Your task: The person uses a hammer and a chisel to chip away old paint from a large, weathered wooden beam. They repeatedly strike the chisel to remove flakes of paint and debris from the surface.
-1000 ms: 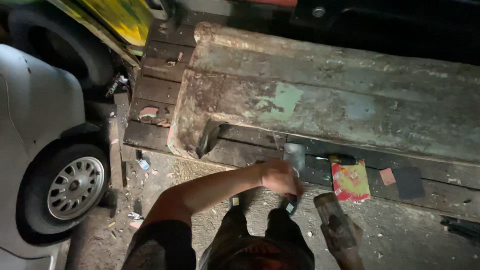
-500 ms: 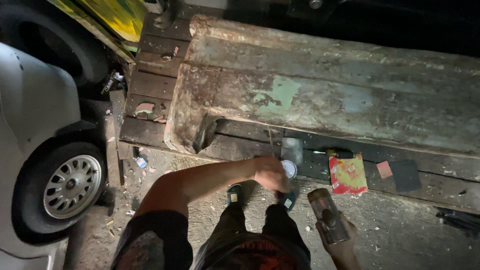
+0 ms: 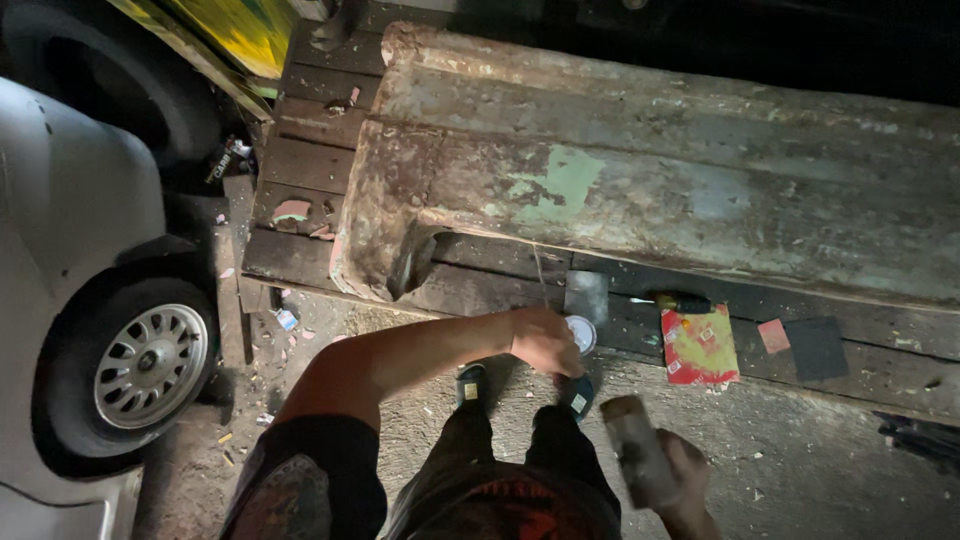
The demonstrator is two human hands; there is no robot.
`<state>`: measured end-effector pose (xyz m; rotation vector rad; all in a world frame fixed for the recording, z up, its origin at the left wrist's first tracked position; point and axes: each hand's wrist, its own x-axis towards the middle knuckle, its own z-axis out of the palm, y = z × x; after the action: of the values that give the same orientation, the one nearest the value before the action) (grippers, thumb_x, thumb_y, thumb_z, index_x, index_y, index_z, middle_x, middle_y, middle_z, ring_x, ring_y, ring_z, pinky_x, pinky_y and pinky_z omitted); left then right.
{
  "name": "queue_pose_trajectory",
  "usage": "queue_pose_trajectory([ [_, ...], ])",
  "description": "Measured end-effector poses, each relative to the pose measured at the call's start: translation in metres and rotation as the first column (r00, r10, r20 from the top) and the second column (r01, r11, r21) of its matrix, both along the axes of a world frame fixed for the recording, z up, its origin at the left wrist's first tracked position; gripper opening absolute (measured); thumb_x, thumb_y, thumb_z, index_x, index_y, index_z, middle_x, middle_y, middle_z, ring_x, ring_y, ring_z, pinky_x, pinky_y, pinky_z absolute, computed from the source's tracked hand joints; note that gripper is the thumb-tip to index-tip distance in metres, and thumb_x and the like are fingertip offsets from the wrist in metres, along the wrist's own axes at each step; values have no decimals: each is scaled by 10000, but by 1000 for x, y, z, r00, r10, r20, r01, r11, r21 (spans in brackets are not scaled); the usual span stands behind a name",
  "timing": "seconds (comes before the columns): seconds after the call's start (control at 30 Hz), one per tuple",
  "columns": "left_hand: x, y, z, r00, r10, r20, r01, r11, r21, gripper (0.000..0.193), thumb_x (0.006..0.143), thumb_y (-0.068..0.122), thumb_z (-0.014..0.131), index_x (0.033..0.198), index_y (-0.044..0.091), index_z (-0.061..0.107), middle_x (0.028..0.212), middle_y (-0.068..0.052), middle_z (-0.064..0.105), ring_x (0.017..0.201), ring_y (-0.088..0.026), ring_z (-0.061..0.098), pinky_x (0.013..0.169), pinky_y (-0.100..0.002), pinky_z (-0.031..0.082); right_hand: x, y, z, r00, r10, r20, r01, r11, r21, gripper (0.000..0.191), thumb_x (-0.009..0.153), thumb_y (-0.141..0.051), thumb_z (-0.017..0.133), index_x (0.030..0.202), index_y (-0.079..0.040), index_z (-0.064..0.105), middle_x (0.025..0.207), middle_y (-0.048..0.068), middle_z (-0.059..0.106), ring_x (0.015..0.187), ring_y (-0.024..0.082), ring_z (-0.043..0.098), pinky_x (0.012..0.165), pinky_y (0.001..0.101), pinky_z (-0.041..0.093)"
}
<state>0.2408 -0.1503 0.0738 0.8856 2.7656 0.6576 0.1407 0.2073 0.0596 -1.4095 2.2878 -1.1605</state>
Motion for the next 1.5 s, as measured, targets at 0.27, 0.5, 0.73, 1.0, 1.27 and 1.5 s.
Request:
queue_pose_trajectory([
  [0.27, -7, 2, 9, 973, -40, 229, 72, 988, -136, 187, 971, 353, 556, 962, 192, 651, 935, -90, 707, 906, -309, 715, 742, -450, 584, -32, -42, 7, 917, 292, -273, -123, 856, 503, 314, 665, -195, 839, 954, -148, 726, 827, 73, 756, 747, 301, 720, 607, 442, 563],
  [0.5, -20, 1, -9, 997, 2, 71, 2, 998, -55, 150, 930, 316, 602, 949, 180, 662, 956, -67, 731, 922, -334, 704, 725, -490, 567, -21, -40, 32, 865, 377, -331, -393, 919, 21, 464, 545, -174, 819, 986, -114, 686, 799, 93, 719, 725, 315, 710, 598, 435, 555],
  [0.73, -17, 9, -18, 973, 119, 200, -140, 986, 95, 182, 868, 314, 666, 1028, 232, 699, 950, -73, 735, 864, -329, 706, 713, -481, 551, -14, -44, 25, 960, 148, -240, -89, 967, 239, 402, 632, -101, 792, 1023, -142, 710, 861, 115, 737, 785, 352, 711, 672, 448, 572],
  [1.0, 12, 19, -45, 939, 318, 134, -342, 906, 247, 254, 846, 293, 659, 1089, 238, 708, 949, -38, 741, 837, -276, 716, 716, -444, 572, -29, -28, 43, 989, 46, -141, -23, 987, 160, 374, 682, -178, 828, 1036, -124, 723, 812, 146, 729, 726, 345, 713, 637, 413, 552],
  [1.27, 48, 2, 5, 627, 660, -414, -654, 735, 180, 165, 785, 248, 761, 843, 137, 653, 792, -66, 671, 731, -256, 702, 643, -429, 587, -64, -46, 62, 998, -63, -29, 67, 985, 159, 373, 759, -184, 809, 1119, -140, 724, 837, 151, 745, 750, 292, 755, 652, 390, 566],
  [1.5, 41, 24, 56, 437, 705, -558, -727, 643, 244, 193, 729, 228, 767, 886, 148, 686, 829, -52, 686, 761, -262, 717, 595, -412, 571, -103, -57, 85, 978, 170, -124, -173, 985, -12, 357, 738, -204, 844, 1049, -91, 710, 890, 169, 739, 807, 331, 748, 687, 396, 580],
])
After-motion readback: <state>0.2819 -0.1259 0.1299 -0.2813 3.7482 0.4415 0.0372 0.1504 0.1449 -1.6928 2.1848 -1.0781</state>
